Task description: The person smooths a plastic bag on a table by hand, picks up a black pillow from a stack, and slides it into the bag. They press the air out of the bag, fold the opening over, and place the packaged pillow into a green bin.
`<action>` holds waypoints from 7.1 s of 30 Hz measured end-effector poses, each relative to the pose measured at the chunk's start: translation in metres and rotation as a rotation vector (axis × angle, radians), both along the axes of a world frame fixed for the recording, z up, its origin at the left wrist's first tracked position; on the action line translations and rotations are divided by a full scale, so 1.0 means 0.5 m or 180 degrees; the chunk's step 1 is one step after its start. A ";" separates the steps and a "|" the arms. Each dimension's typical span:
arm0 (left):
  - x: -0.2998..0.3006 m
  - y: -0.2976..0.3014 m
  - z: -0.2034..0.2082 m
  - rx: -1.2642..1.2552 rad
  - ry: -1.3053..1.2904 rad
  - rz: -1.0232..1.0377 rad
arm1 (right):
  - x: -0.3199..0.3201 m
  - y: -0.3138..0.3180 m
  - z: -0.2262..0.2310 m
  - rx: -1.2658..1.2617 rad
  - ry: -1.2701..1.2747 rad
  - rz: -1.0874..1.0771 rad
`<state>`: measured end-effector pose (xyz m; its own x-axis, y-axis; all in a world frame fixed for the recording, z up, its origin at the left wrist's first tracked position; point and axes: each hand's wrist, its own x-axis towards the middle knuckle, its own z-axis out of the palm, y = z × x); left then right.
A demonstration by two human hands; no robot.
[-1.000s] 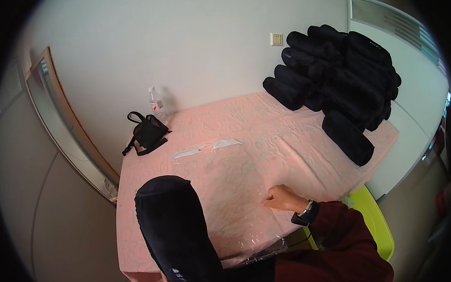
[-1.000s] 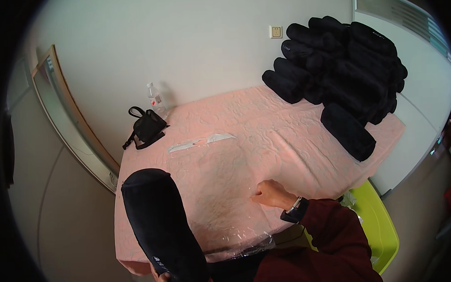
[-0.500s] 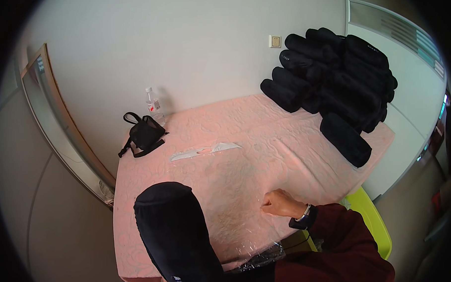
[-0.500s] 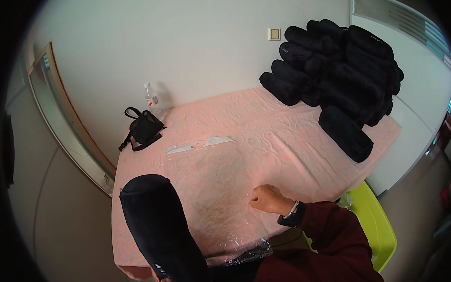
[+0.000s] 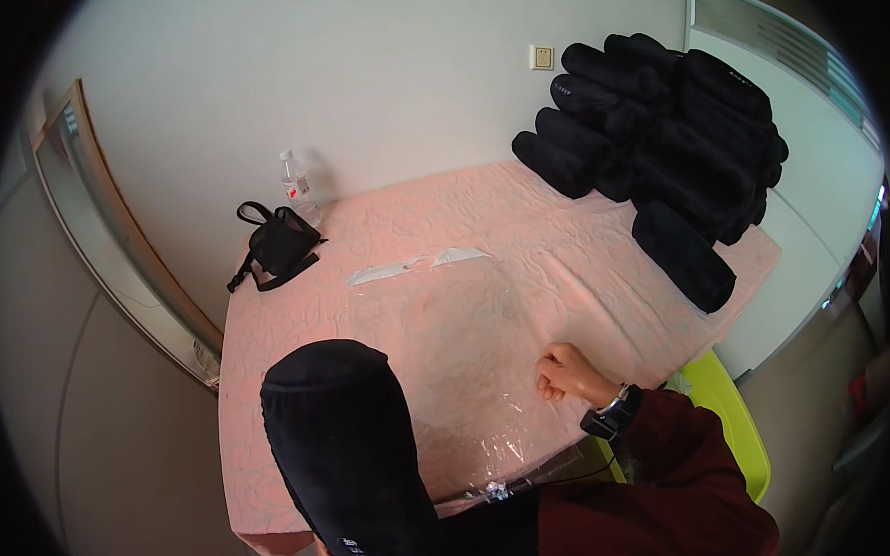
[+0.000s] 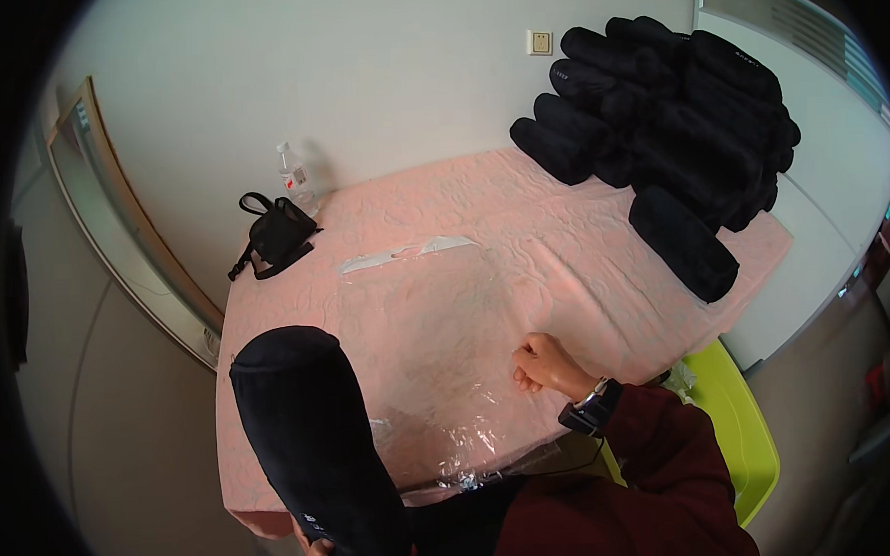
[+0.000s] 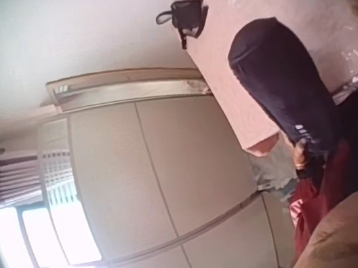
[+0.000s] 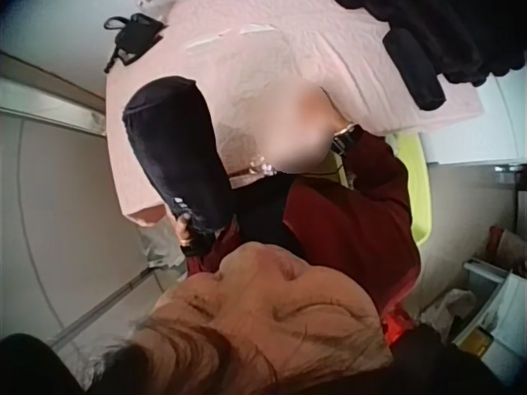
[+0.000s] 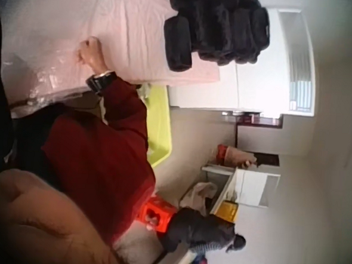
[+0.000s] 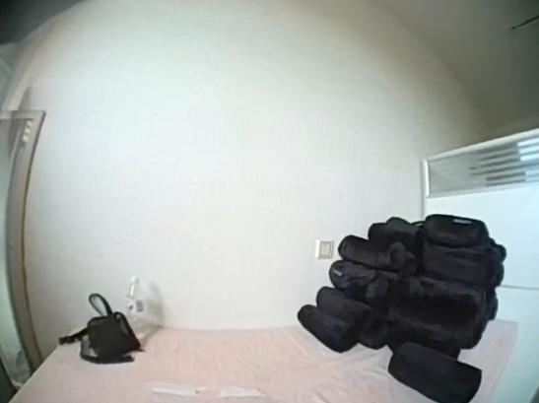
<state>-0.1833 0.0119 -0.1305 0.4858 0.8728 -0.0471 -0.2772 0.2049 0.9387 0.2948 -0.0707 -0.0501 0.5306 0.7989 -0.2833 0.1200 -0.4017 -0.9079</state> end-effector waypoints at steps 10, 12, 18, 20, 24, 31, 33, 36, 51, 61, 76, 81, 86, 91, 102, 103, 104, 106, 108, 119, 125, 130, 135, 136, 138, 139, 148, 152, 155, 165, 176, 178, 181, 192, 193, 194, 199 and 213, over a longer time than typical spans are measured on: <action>0.049 0.000 0.037 0.0010 0.0030 -0.0094 | -0.007 -0.060 -0.032 0.0498 0.0594 -0.0692; 0.057 -0.006 0.032 -0.0160 -0.0017 -0.0145 | -0.022 -0.056 -0.027 0.0217 0.0369 -0.0228; 0.062 -0.011 -0.019 -0.0885 -0.0463 -0.0571 | -0.042 -0.028 -0.012 0.0695 0.0600 -0.0312; 0.052 -0.005 -0.005 -0.0760 -0.0511 -0.0470 | -0.032 -0.023 0.008 0.1213 0.0720 -0.0787; 0.044 0.014 0.019 -0.0568 -0.0605 -0.0373 | -0.026 -0.026 0.037 0.2062 0.0277 -0.1177; 0.056 0.023 0.049 -0.0489 -0.0776 -0.0250 | -0.043 -0.039 -0.020 0.0548 0.0470 -0.0271; 0.063 0.025 0.062 -0.0478 -0.0820 -0.0215 | -0.050 -0.053 -0.009 0.0258 0.0464 -0.0068; 0.077 0.031 0.087 -0.0453 -0.0883 -0.0176 | -0.058 -0.068 0.010 0.0225 0.0259 0.0924; 0.211 0.094 0.243 0.0468 -0.0097 -0.0354 | -0.085 -0.035 0.123 0.2626 0.0327 0.0769; 0.188 0.138 0.301 0.0542 -0.0594 -0.0193 | -0.103 -0.009 0.251 0.3085 -0.2839 0.1451; 0.303 0.111 0.336 0.3893 0.2214 -0.0668 | -0.124 0.106 0.158 0.1808 -0.3742 0.2554; 0.338 0.098 0.307 0.4689 0.3542 -0.0819 | -0.108 0.147 0.124 0.1489 -0.3578 0.3119; 0.324 0.116 0.296 0.4478 0.3397 -0.0828 | -0.078 0.149 0.113 0.1578 -0.3407 0.3186; 0.309 0.143 0.287 0.4124 0.3124 -0.0896 | -0.051 0.159 0.116 0.1476 -0.3083 0.3436; 0.282 0.195 0.267 0.3505 0.2893 -0.1149 | 0.016 0.167 0.090 0.1191 -0.2503 0.3555; 0.279 0.196 0.266 0.3470 0.2923 -0.1146 | 0.019 0.164 0.085 0.1196 -0.2480 0.3495; 0.276 0.196 0.265 0.3437 0.2953 -0.1144 | 0.023 0.159 0.080 0.1203 -0.2458 0.3433; 0.267 0.191 0.261 0.3420 0.2983 -0.1151 | 0.029 0.144 0.072 0.1215 -0.2441 0.3353; 0.257 0.189 0.254 0.3435 0.3020 -0.1083 | 0.038 0.133 0.067 0.1167 -0.2317 0.3226; 0.231 0.202 0.248 0.3312 0.3052 -0.1156 | 0.039 0.129 0.047 0.1576 -0.2281 0.2749; 0.221 0.177 0.225 0.3077 0.2714 -0.0798 | 0.031 0.118 0.022 0.1755 -0.2015 0.2600; 0.204 0.148 0.217 0.3039 0.2768 -0.0448 | 0.016 0.100 0.030 0.1916 -0.1999 0.2444; 0.229 0.163 0.303 0.3977 0.2613 -0.0059 | 0.001 0.104 0.107 0.2666 -0.2696 0.1836; 0.240 0.166 0.322 0.4445 0.2549 0.0384 | -0.005 0.105 0.121 0.2962 -0.2982 0.1543; 0.241 0.165 0.317 0.4888 0.2447 0.0832 | 0.007 0.089 0.128 0.2656 -0.3307 0.1735; 0.238 0.176 0.294 0.5221 0.2553 0.0735 | 0.018 0.085 0.132 0.2358 -0.3613 0.1916; 0.217 0.139 0.200 0.5872 0.3044 0.0068 | -0.056 0.143 0.173 0.2565 -0.3144 0.1554; 0.239 0.103 0.273 0.5767 0.2982 0.0104 | -0.106 0.191 0.164 0.2101 -0.3501 0.2151; 0.297 0.076 0.338 0.5623 0.2736 0.0250 | -0.158 0.175 0.152 0.1545 -0.3501 0.2856; 0.333 0.125 0.276 0.4853 0.3655 -0.0572 | -0.127 0.146 0.136 0.1441 -0.4174 0.3124; 0.250 0.157 0.245 0.3860 0.3591 -0.0526 | -0.034 0.145 0.119 0.1071 -0.3487 0.3160; 0.244 0.162 0.240 0.3827 0.3508 -0.0508 | -0.019 0.140 0.118 0.0919 -0.3533 0.3104; 0.237 0.162 0.230 0.3829 0.3415 -0.0453 | 0.005 0.129 0.094 0.0895 -0.3382 0.2988; 0.214 0.141 0.198 0.3836 0.2767 -0.0240 | 0.011 0.066 0.071 0.1140 -0.3056 0.2628; 0.214 0.139 0.200 0.3827 0.2660 -0.0220 | 0.007 0.057 0.069 0.1259 -0.2944 0.2507; 0.213 0.136 0.202 0.3812 0.2555 -0.0204 | 0.005 0.051 0.067 0.1371 -0.2825 0.2389; 0.193 0.153 0.250 0.2621 0.1372 -0.0467 | 0.020 0.047 0.068 0.1872 -0.2148 0.2044; 0.210 0.225 0.312 0.1503 0.2886 -0.0080 | -0.039 0.096 0.140 0.2234 -0.3598 0.1871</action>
<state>-0.0782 0.1246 0.0257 0.4568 0.8875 -0.0599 0.5768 -0.2443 0.7795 0.2752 -0.0225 0.0201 -0.2448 0.7707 0.5883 0.8772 0.4345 -0.2042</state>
